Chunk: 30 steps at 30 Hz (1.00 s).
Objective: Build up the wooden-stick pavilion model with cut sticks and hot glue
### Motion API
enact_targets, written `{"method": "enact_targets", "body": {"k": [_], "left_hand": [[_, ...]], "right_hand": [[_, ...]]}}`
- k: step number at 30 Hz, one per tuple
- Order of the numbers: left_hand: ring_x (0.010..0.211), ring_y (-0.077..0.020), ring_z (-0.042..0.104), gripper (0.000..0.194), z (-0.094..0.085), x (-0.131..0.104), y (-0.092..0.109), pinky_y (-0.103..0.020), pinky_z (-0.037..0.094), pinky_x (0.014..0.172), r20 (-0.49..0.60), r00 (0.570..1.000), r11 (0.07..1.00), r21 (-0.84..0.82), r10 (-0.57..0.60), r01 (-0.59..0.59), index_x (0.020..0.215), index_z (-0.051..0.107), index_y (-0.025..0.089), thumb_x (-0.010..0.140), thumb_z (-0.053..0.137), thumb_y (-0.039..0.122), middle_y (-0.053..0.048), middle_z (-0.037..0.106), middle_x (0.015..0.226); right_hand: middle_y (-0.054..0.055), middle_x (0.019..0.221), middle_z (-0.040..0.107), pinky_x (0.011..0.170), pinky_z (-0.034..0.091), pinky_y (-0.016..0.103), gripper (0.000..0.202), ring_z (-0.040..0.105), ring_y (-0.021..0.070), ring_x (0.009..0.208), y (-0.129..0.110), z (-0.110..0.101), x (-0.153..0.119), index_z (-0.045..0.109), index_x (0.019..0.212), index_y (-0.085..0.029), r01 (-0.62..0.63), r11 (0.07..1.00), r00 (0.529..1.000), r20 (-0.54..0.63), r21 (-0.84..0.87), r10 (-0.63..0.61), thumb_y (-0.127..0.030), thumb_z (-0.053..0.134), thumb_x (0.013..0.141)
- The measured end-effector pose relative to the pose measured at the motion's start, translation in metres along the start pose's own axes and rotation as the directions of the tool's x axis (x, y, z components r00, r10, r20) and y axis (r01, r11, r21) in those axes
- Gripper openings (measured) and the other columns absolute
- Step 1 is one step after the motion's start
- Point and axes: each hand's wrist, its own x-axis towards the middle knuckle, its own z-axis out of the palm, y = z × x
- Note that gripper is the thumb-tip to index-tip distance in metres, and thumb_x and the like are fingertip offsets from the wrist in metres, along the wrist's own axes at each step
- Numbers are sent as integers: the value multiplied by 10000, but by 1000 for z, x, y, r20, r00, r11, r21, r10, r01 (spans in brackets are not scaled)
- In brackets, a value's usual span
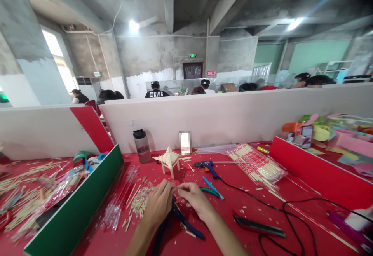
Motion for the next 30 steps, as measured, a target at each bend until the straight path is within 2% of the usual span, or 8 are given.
{"method": "enact_targets", "body": {"k": [5, 9, 13, 18, 21, 24, 27, 30], "left_hand": [[702, -161, 601, 265, -9, 6, -1, -254, 460, 689, 6, 975, 942, -255, -224, 218, 836, 587, 209, 1010, 402, 285, -12, 614, 770], [716, -174, 625, 257, -15, 14, -3, -265, 473, 709, 173, 903, 760, -490, -394, 426, 829, 644, 195, 944, 531, 395, -15, 675, 762], [704, -178, 623, 261, -16, 18, -4, -262, 472, 689, 350, 845, 565, -632, -404, 531, 791, 697, 174, 862, 630, 416, -17, 696, 731], [672, -164, 612, 302, -19, 20, -4, -245, 468, 642, 403, 826, 479, -677, -393, 559, 815, 739, 158, 832, 671, 451, -19, 706, 713], [668, -166, 625, 308, -20, 20, -3, -251, 486, 645, 375, 835, 504, -671, -403, 544, 863, 759, 160, 846, 658, 450, -23, 715, 717], [711, -179, 661, 263, -19, 18, -1, -270, 513, 698, 270, 880, 627, -622, -390, 469, 872, 779, 182, 870, 645, 408, -40, 742, 769], [718, -165, 672, 229, -14, 14, 1, -257, 518, 704, 142, 947, 789, -525, -288, 319, 894, 790, 215, 924, 600, 338, -44, 745, 816], [708, -154, 671, 261, -8, 7, 2, -240, 514, 678, 32, 984, 909, -377, -178, 177, 941, 779, 229, 974, 525, 282, -41, 732, 816]], "right_hand": [[40, 744, 714, 693, 460, 269, 146, 623, 180, 715, -4, -1, 0, 743, 774, -142, 264, 947, 964, 32, -184, -263, -283, 706, 768], [51, 802, 728, 710, 470, 272, 123, 650, 194, 752, -4, -3, 0, 745, 813, -147, 379, 869, 922, 49, -320, -384, -256, 689, 805], [17, 790, 674, 685, 459, 244, 101, 628, 160, 723, -9, -2, -5, 705, 798, -164, 459, 805, 880, 69, -376, -470, -258, 695, 835], [12, 792, 639, 699, 441, 242, 148, 607, 155, 743, -18, -1, -13, 677, 773, -174, 526, 730, 835, 104, -437, -540, -273, 665, 883], [34, 804, 662, 730, 438, 260, 218, 612, 175, 776, -18, -2, -12, 700, 802, -174, 534, 728, 830, 103, -430, -548, -304, 589, 937], [52, 778, 681, 701, 433, 271, 289, 602, 189, 742, -13, -2, -8, 722, 807, -166, 469, 805, 874, 62, -362, -481, -370, 566, 940], [32, 660, 635, 615, 405, 265, 327, 544, 170, 633, -5, -1, -3, 714, 735, -159, 339, 907, 938, 15, -247, -347, -437, 618, 878], [-22, 537, 505, 499, 307, 242, 347, 416, 122, 508, 4, 0, 1, 698, 708, -156, 169, 978, 983, -50, -126, -176, -484, 666, 814]]}}
